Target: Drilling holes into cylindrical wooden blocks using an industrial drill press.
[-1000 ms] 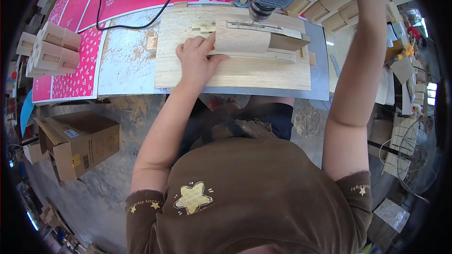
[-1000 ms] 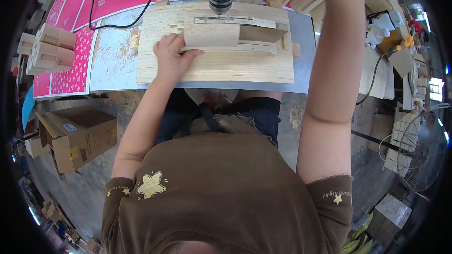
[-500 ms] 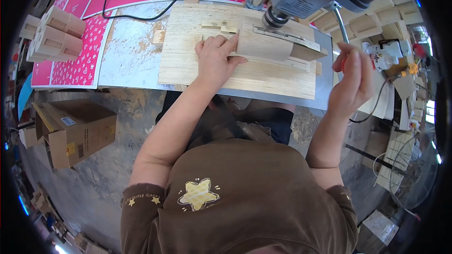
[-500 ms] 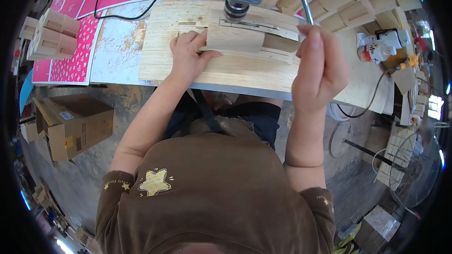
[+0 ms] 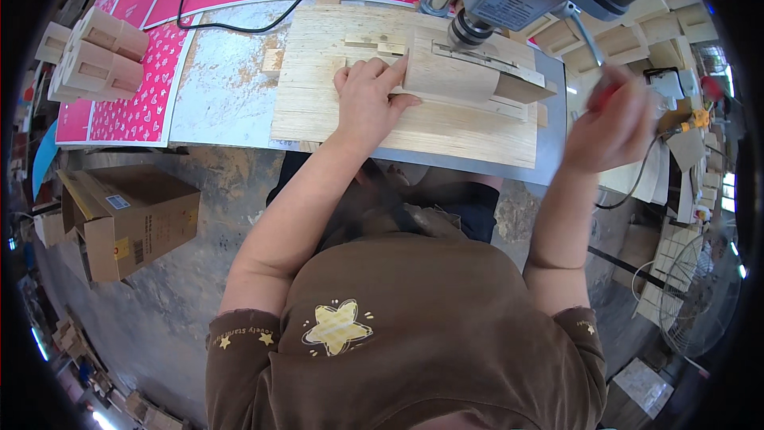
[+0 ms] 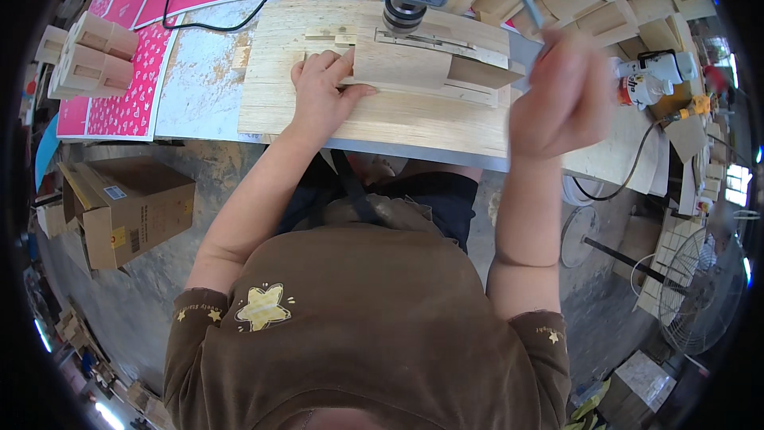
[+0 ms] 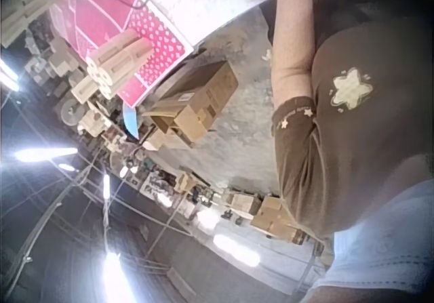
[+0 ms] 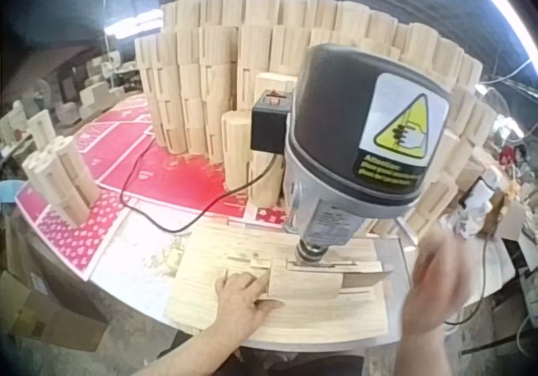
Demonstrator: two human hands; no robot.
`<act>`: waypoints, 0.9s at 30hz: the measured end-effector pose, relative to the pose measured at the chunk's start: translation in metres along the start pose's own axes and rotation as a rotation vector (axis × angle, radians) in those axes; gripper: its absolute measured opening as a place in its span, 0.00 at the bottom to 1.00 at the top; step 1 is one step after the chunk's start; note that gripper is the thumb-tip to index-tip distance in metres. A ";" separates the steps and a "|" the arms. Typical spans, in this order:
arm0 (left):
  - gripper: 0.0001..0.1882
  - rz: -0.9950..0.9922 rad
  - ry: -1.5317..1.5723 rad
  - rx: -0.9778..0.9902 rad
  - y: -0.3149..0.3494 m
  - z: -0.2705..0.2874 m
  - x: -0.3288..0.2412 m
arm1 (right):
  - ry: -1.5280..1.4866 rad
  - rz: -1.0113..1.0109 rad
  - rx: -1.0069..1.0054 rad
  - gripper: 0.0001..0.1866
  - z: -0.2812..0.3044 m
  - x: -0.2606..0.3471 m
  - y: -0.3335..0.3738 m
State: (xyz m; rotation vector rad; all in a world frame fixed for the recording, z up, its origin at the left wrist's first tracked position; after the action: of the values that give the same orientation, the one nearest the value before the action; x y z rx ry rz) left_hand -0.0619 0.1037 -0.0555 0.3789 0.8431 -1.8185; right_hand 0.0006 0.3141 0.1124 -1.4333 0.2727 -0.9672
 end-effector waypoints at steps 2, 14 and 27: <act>0.31 0.016 -0.011 0.014 -0.002 0.001 -0.001 | 0.178 -0.077 0.021 0.13 -0.005 0.008 -0.056; 0.21 0.049 0.241 0.144 -0.023 0.001 -0.008 | 0.151 -0.317 0.546 0.13 -0.004 -0.106 -0.041; 0.16 0.132 0.480 0.170 0.000 0.119 0.066 | -0.006 -0.338 0.829 0.13 0.007 -0.044 0.087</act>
State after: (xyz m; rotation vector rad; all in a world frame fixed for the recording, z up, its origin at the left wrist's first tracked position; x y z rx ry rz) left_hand -0.0730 -0.0248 -0.0125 0.9856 0.9604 -1.7031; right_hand 0.0128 0.3360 0.0176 -0.7202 -0.3628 -1.1602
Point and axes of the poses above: each hand's wrist, its own y-axis away from the middle knuckle, its own z-axis out of the back of the hand, x = y × z, the point moved 5 cm from there along -y, towards the middle knuckle, and after that the axes turned 7 degrees about z, right-handed, at the moved point
